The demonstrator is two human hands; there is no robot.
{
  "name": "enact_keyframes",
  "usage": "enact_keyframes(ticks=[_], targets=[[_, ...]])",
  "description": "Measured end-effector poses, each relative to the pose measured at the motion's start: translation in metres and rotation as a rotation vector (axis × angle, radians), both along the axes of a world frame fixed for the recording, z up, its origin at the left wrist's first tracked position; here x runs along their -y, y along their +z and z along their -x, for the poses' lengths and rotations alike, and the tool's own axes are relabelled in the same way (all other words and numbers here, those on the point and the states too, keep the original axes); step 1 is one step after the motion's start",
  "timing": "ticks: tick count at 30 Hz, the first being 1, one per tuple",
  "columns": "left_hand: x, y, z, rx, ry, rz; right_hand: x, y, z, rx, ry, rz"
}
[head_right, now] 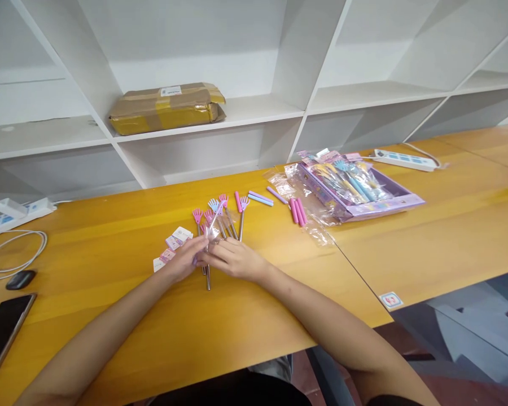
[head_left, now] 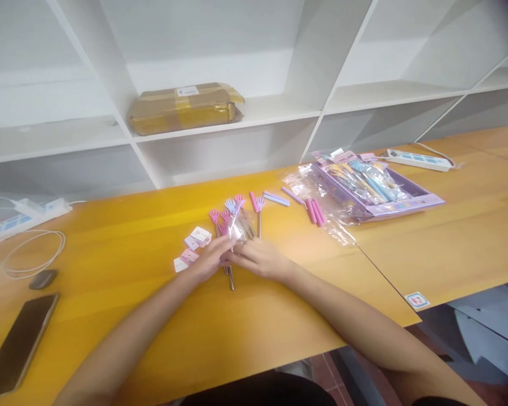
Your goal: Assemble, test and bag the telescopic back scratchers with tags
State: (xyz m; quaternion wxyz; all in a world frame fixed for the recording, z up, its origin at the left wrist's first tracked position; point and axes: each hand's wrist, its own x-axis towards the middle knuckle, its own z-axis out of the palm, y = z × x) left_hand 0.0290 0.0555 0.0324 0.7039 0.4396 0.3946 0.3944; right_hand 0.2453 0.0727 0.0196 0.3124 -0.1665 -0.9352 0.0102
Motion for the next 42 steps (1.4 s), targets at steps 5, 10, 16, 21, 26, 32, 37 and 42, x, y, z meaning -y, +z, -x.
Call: enact_keyframes(ticks=[5, 10, 16, 21, 26, 32, 37, 42], targets=[[0.007, 0.001, -0.009, 0.054, 0.085, 0.039, 0.007, 0.005, 0.005, 0.037, 0.131, -0.192], [0.004, 0.001, -0.006, 0.054, 0.146, 0.031, 0.006, 0.006, -0.002, -0.049, 0.145, -0.040], [0.005, -0.014, 0.000, -0.049, -0.009, -0.076, -0.009, 0.005, -0.013, -0.411, -0.391, 0.365], [0.008, -0.012, 0.004, -0.243, -0.192, -0.281, -0.020, 0.009, -0.017, -0.498, -0.435, 0.789], [0.008, 0.001, 0.004, -0.440, -0.382, -0.471, -0.010, 0.012, -0.007, -0.714, -0.286, 1.155], [0.006, -0.004, 0.006, -0.306, -0.427, -0.389, -0.026, 0.020, -0.027, -1.112, -0.226, 1.244], [0.002, -0.015, 0.006, 0.115, -0.309, -0.086, -0.065, 0.027, -0.074, -1.563, -0.285, 1.048], [0.000, 0.000, 0.006, 0.374, -0.140, -0.044, -0.065, 0.028, -0.073, -1.553, -0.258, 1.188]])
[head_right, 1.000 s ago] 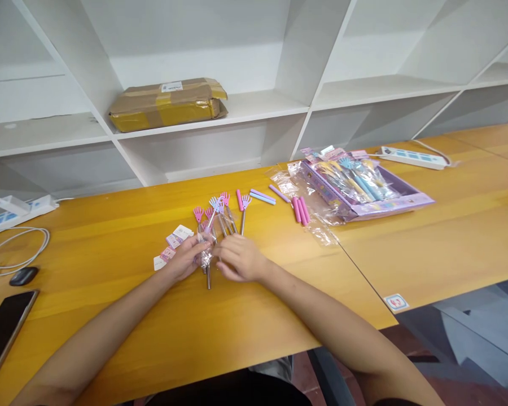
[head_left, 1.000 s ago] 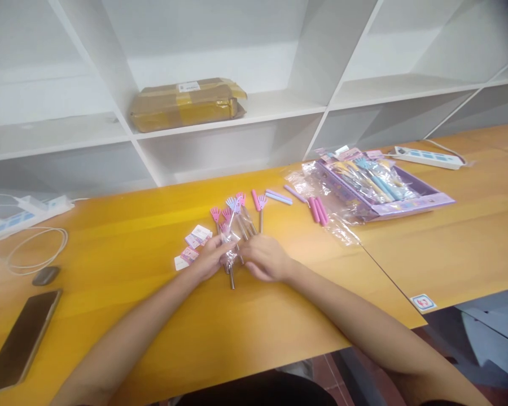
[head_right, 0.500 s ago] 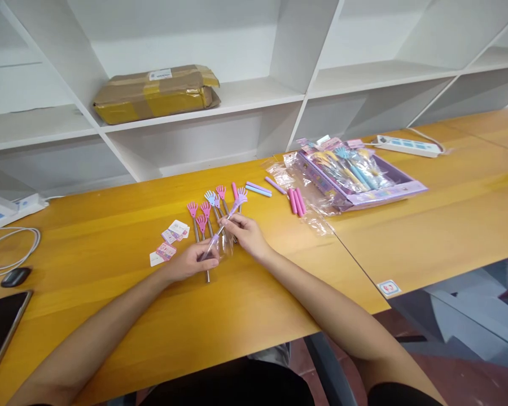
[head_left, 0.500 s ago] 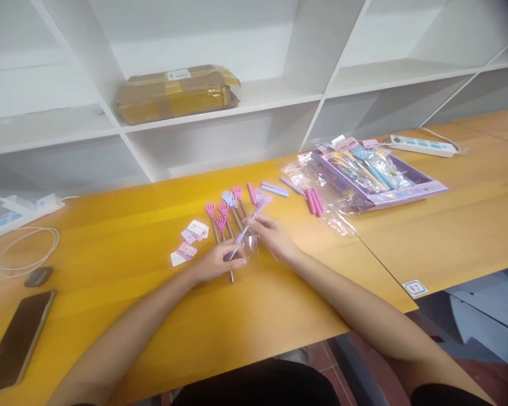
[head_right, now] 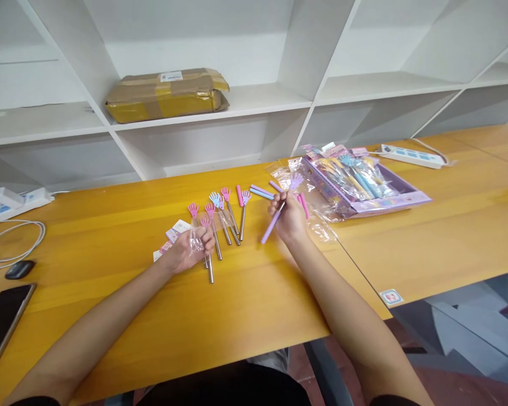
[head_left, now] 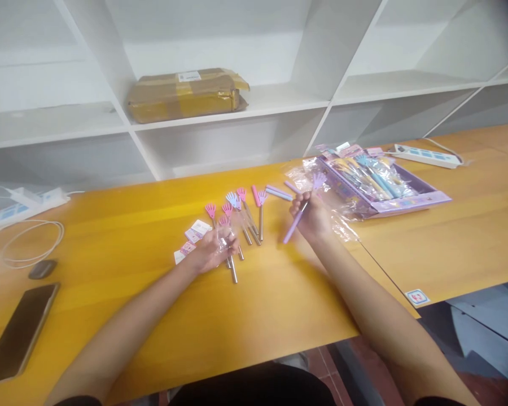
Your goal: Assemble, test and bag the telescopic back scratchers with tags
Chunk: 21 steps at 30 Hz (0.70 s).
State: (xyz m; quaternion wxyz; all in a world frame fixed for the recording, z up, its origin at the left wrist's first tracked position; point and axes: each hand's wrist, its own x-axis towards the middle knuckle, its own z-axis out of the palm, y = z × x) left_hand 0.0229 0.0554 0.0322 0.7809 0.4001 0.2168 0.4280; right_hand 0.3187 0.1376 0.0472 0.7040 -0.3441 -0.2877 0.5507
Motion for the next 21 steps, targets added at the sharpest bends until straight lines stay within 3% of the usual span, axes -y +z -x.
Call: enact_keyframes(ticks=[5, 8, 14, 21], targets=[[-0.002, 0.021, 0.003, 0.118, 0.115, 0.163, 0.042, 0.000, 0.047, 0.129, 0.407, 0.108], [-0.005, 0.023, 0.001, 0.213, 0.199, 0.220, 0.069, -0.002, 0.073, 0.130, 0.480, 0.185], [0.002, 0.015, -0.013, 0.172, 0.402, 0.036, 0.106, -0.006, 0.105, 0.154, 0.646, 0.271], [0.011, -0.012, -0.020, -0.066, 0.367, -0.243, 0.115, -0.003, 0.109, 0.139, 0.757, 0.309]])
